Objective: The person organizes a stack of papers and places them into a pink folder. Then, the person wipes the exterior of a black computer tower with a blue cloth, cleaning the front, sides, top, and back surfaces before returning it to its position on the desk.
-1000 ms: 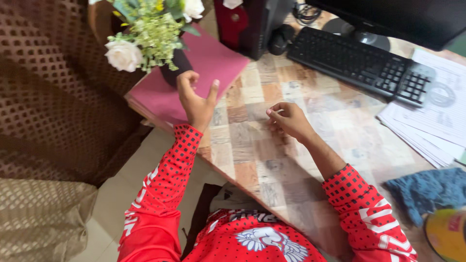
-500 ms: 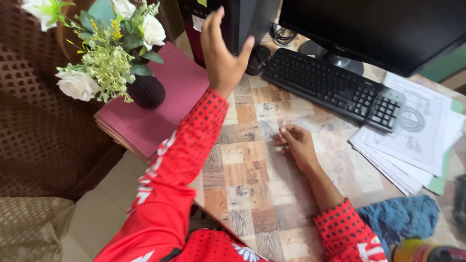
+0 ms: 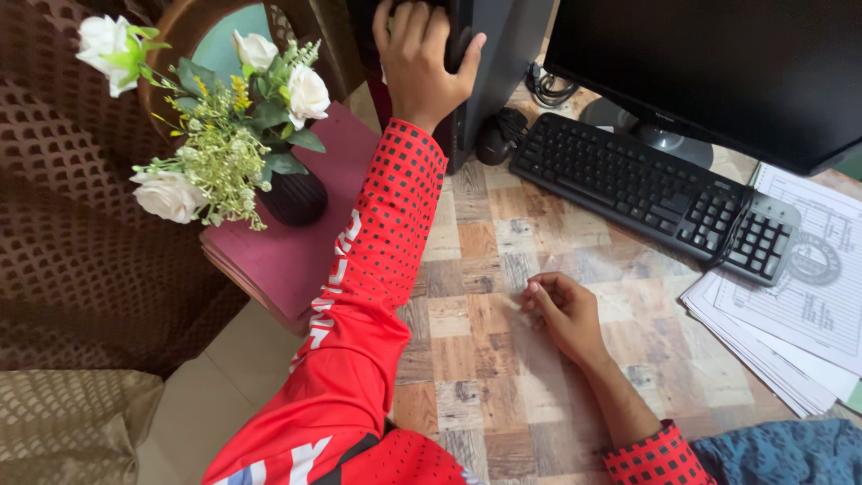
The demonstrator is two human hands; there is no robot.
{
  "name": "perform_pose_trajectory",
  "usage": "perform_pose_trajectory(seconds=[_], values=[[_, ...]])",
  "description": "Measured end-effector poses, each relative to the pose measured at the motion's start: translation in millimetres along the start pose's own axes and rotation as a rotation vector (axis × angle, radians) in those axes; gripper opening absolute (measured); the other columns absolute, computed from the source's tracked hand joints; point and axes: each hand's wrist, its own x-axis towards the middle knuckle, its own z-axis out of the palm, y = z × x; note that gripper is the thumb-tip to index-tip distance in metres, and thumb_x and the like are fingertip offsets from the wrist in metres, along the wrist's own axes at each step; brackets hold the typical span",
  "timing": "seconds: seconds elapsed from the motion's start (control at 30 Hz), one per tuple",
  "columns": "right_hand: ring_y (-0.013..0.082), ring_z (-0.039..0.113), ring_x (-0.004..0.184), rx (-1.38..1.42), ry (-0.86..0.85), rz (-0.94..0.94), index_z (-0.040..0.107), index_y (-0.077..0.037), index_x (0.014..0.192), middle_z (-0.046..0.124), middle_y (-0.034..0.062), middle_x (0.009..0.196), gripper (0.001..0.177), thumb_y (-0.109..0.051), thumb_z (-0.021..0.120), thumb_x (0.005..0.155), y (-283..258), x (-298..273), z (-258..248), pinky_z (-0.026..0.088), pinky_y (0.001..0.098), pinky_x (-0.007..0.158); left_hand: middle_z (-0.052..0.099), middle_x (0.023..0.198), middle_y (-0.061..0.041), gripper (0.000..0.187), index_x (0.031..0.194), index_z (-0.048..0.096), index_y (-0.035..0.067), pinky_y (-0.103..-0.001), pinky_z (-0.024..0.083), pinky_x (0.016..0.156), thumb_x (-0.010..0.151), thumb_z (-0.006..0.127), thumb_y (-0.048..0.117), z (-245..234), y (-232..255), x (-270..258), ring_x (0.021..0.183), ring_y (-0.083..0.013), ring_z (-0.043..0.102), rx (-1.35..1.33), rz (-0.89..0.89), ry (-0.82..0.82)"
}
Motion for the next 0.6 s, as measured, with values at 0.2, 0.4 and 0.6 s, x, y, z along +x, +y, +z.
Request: perform_pose_trajectory(seconds=[0.2, 0.4, 0.6], values=[[0.0098, 0.070, 0.101, -0.100, 0.031, -0.230, 0.070, 0.000, 0.114, 0.073, 0.0056, 0.107, 0.023, -0.017, 0.066, 0.099, -34, 14, 34, 0.062, 0.0273, 0.073, 0.060, 0.077, -0.014, 0.034, 0.081, 0.067, 0.000, -0.046, 0.046, 0.080, 0.084, 0.080, 0.031, 1, -9, 16, 0.079, -0.0338, 0.057, -0.080, 0.108, 0.045], [0.0125, 0.070, 0.102, -0.025, -0.008, -0.259, 0.069, 0.001, 0.118, 0.073, 0.0062, 0.111, 0.027, -0.017, 0.066, 0.098, -73, 35, 73, 0.065, 0.0290, 0.073, 0.060, 0.071, -0.011, 0.033, 0.070, 0.059, 0.005, -0.044, 0.043, 0.073, 0.084, 0.079, 0.026, 7, -19, 22, 0.070, -0.0317, 0.055, -0.200, 0.098, 0.045], [0.0157, 0.069, 0.112, -0.055, 0.023, -0.320, 0.065, 0.002, 0.123, 0.071, 0.0090, 0.119, 0.030, -0.018, 0.066, 0.099, -81, 40, 77, 0.065, 0.0298, 0.080, 0.058, 0.069, -0.014, 0.034, 0.067, 0.057, 0.005, -0.046, 0.044, 0.071, 0.082, 0.079, 0.025, 22, -14, 42, 0.068, -0.0349, 0.055, -0.168, 0.117, 0.036]])
